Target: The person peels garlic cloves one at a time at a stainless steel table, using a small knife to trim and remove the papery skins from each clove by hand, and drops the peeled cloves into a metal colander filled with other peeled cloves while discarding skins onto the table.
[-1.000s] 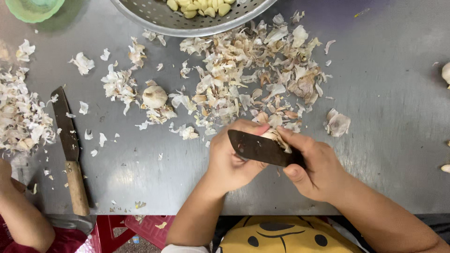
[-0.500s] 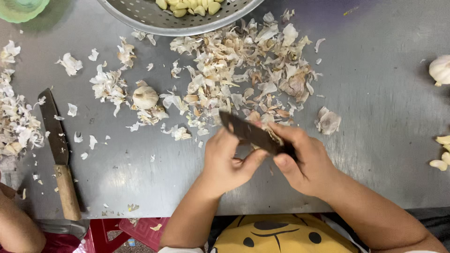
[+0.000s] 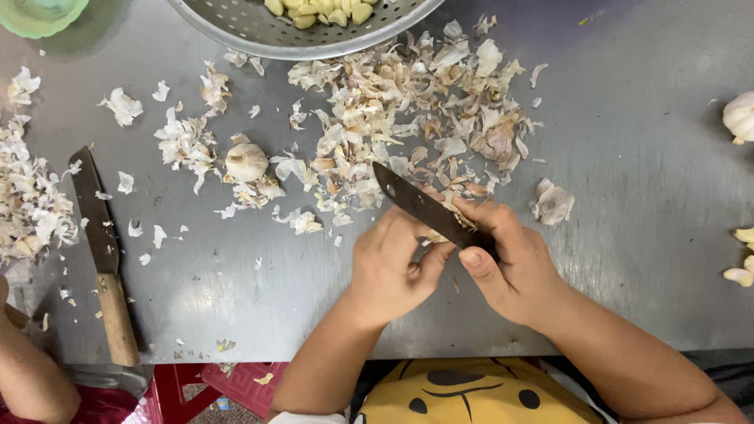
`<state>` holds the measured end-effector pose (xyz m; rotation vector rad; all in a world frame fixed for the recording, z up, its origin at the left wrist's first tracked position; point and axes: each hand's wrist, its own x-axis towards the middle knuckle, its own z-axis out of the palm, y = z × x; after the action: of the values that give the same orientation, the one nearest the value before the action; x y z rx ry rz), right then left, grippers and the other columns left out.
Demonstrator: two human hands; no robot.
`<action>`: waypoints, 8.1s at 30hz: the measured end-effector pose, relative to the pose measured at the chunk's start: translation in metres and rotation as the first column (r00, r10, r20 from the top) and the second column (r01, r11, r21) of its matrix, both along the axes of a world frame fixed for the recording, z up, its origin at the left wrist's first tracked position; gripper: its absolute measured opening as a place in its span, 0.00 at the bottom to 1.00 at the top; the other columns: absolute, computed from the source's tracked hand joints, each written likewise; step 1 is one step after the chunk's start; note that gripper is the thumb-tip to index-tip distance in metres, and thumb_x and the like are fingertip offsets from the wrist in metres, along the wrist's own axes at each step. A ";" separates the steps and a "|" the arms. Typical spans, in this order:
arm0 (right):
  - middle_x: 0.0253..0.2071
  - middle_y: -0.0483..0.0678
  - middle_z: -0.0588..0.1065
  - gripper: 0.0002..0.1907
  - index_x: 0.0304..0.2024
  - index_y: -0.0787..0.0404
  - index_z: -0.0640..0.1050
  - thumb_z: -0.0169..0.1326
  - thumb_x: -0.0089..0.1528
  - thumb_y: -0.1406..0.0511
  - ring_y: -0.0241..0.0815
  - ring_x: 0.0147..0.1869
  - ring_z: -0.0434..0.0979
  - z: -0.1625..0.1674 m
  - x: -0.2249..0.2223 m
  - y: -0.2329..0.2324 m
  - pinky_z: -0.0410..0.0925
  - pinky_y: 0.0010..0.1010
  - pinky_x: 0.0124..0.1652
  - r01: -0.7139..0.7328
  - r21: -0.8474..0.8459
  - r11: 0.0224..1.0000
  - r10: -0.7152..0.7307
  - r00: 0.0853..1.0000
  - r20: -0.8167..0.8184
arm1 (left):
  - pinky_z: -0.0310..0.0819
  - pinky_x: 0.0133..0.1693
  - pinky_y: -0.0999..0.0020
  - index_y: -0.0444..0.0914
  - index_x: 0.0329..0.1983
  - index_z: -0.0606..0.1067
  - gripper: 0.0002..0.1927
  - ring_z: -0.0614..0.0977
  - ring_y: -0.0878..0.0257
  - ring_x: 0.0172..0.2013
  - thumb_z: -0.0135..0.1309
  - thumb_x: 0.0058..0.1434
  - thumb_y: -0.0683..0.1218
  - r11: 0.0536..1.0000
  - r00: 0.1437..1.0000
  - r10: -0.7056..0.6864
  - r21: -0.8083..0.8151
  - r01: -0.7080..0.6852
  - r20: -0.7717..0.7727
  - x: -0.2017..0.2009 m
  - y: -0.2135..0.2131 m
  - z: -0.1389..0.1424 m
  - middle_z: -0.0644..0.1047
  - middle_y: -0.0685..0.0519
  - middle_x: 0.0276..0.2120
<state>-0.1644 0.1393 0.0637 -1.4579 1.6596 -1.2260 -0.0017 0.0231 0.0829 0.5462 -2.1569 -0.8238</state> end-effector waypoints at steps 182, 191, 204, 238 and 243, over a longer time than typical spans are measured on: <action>0.35 0.42 0.72 0.40 0.77 0.58 0.51 0.55 0.67 0.66 0.28 0.33 0.68 0.011 -0.015 -0.023 0.62 0.20 0.31 -0.083 0.049 0.995 0.041 0.825 0.564 | 0.73 0.25 0.79 0.38 0.53 0.79 0.16 0.76 0.73 0.30 0.61 0.62 0.44 0.263 0.969 -0.165 0.938 0.225 -0.186 -0.005 -0.020 -0.031 0.80 0.56 0.38; 0.47 0.46 0.68 0.34 0.78 0.60 0.53 0.36 0.73 0.53 0.30 0.30 0.67 0.018 -0.021 -0.017 0.62 0.20 0.24 -0.260 0.113 0.959 0.098 0.678 0.728 | 0.81 0.40 0.75 0.34 0.50 0.79 0.14 0.83 0.69 0.39 0.65 0.62 0.36 0.791 0.986 0.116 0.612 -0.018 -0.121 -0.006 -0.013 -0.028 0.81 0.53 0.39; 0.44 0.45 0.69 0.33 0.74 0.60 0.61 0.43 0.69 0.54 0.33 0.29 0.67 0.007 -0.015 -0.019 0.62 0.23 0.23 -0.293 0.266 0.918 0.001 0.673 0.739 | 0.77 0.32 0.70 0.37 0.44 0.81 0.15 0.82 0.62 0.29 0.70 0.54 0.40 0.949 0.960 0.240 0.172 -0.263 0.141 -0.004 -0.011 -0.015 0.81 0.52 0.32; 0.38 0.50 0.71 0.23 0.69 0.69 0.68 0.38 0.80 0.58 0.34 0.28 0.69 -0.008 -0.035 -0.012 0.64 0.23 0.26 -0.084 0.137 0.987 -0.040 0.697 0.715 | 0.74 0.35 0.80 0.36 0.53 0.78 0.11 0.81 0.72 0.40 0.59 0.68 0.36 0.654 0.926 0.210 0.749 0.106 -0.315 -0.002 -0.011 -0.027 0.83 0.48 0.51; 0.44 0.50 0.72 0.31 0.77 0.59 0.57 0.40 0.73 0.59 0.34 0.29 0.69 0.000 -0.026 -0.013 0.63 0.24 0.24 -0.167 0.108 0.980 0.008 0.576 0.817 | 0.70 0.27 0.79 0.34 0.52 0.75 0.12 0.77 0.73 0.32 0.60 0.67 0.36 0.460 0.905 0.221 0.857 0.231 -0.363 0.003 -0.018 -0.034 0.80 0.49 0.44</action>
<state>-0.1904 0.1265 0.0635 -0.6403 0.9807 -1.3560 0.0010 0.0050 0.0486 0.7615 -1.1430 -1.9171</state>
